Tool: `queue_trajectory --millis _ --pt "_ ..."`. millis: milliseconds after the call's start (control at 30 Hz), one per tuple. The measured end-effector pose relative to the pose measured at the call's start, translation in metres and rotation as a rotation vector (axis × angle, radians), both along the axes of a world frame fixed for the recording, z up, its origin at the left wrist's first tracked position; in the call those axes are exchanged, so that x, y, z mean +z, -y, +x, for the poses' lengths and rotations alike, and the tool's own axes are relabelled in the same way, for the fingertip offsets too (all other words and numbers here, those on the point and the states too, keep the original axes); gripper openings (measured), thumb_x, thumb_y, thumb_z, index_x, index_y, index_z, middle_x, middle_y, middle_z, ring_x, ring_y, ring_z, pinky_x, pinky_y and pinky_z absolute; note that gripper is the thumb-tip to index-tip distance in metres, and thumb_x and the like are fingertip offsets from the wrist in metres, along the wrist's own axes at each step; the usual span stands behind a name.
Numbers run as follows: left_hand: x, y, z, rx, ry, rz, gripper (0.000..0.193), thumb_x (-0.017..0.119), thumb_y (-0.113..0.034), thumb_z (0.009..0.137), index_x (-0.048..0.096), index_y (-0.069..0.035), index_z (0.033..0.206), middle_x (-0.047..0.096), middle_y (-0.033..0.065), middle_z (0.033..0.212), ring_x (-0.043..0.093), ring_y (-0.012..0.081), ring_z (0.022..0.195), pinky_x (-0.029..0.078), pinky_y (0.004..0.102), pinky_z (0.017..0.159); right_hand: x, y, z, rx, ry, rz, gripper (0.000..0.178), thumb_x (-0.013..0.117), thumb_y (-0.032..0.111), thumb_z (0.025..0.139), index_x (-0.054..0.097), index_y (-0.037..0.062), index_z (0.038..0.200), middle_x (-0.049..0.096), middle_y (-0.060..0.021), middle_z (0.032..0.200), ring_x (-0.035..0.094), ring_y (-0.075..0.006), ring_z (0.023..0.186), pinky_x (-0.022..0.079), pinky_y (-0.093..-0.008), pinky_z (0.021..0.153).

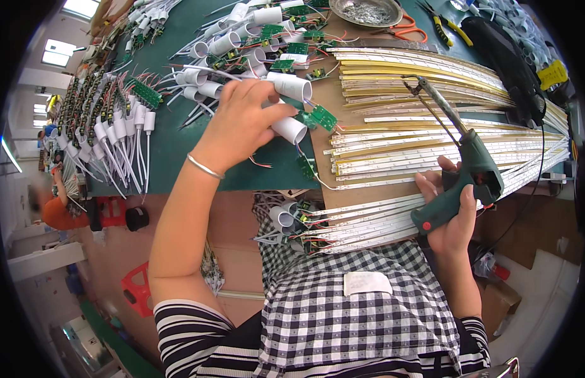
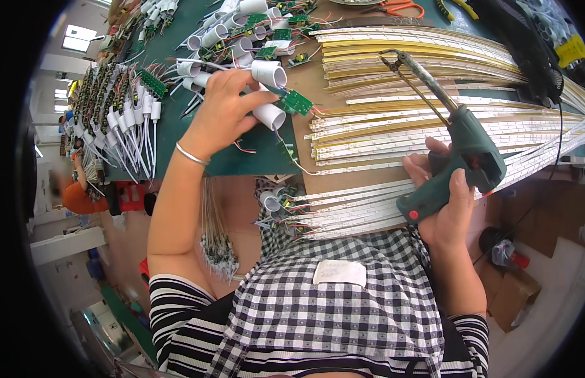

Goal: The person aligns wires to LED strips by hand and solders the electrical connections using a soldering gun.

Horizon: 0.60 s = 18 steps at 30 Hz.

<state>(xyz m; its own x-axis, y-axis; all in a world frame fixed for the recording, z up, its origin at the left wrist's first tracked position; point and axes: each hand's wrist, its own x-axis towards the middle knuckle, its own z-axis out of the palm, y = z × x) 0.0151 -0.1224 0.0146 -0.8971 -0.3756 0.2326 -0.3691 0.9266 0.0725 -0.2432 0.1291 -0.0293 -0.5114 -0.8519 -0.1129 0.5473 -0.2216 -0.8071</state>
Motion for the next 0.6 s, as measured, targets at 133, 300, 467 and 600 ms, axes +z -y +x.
queue_trajectory --millis 133,300,467,600 --pt "0.035 0.015 -0.005 -0.104 0.076 0.156 0.031 0.068 -0.004 0.060 0.065 -0.011 0.090 0.058 0.0064 0.102 0.052 0.0282 0.100 0.039 0.0402 0.089 0.001 0.002 0.002 -0.016 0.015 0.012 0.047 0.050 0.035 0.094 0.040 0.0077 0.131 0.045 -0.0155 0.129 0.055 -0.0282 0.105 0.043 -0.0496 0.100" --pt "0.081 -0.009 -0.008 -0.126 -0.069 0.508 0.036 0.060 -0.001 0.061 0.065 -0.006 0.095 0.062 0.0095 0.090 0.059 0.0292 0.084 0.047 0.0351 0.080 0.003 0.003 0.003 -0.069 0.028 -0.011 0.058 0.055 0.031 0.092 0.032 0.0026 0.137 0.049 -0.0184 0.126 0.058 -0.0282 0.104 0.048 -0.0488 0.095" --pt "0.080 -0.041 0.011 -0.165 0.012 0.152 0.043 0.063 -0.004 0.057 0.067 -0.009 0.100 0.051 0.0075 0.072 0.051 0.0259 0.064 0.039 0.0363 0.056 0.002 0.003 -0.001 -0.008 0.014 -0.001 0.047 0.049 0.036 0.094 0.039 0.0082 0.130 0.045 -0.0155 0.129 0.055 -0.0272 0.107 0.043 -0.0516 0.099" --pt "0.088 -0.069 0.046 -0.107 0.126 0.487 0.042 0.062 -0.008 0.055 0.067 -0.008 0.097 0.049 0.0062 0.064 0.047 0.0256 0.057 0.037 0.0359 0.053 0.005 0.000 -0.002 0.015 0.011 0.005 0.048 0.050 0.037 0.094 0.039 0.0088 0.131 0.044 -0.0147 0.130 0.055 -0.0264 0.108 0.044 -0.0527 0.099"
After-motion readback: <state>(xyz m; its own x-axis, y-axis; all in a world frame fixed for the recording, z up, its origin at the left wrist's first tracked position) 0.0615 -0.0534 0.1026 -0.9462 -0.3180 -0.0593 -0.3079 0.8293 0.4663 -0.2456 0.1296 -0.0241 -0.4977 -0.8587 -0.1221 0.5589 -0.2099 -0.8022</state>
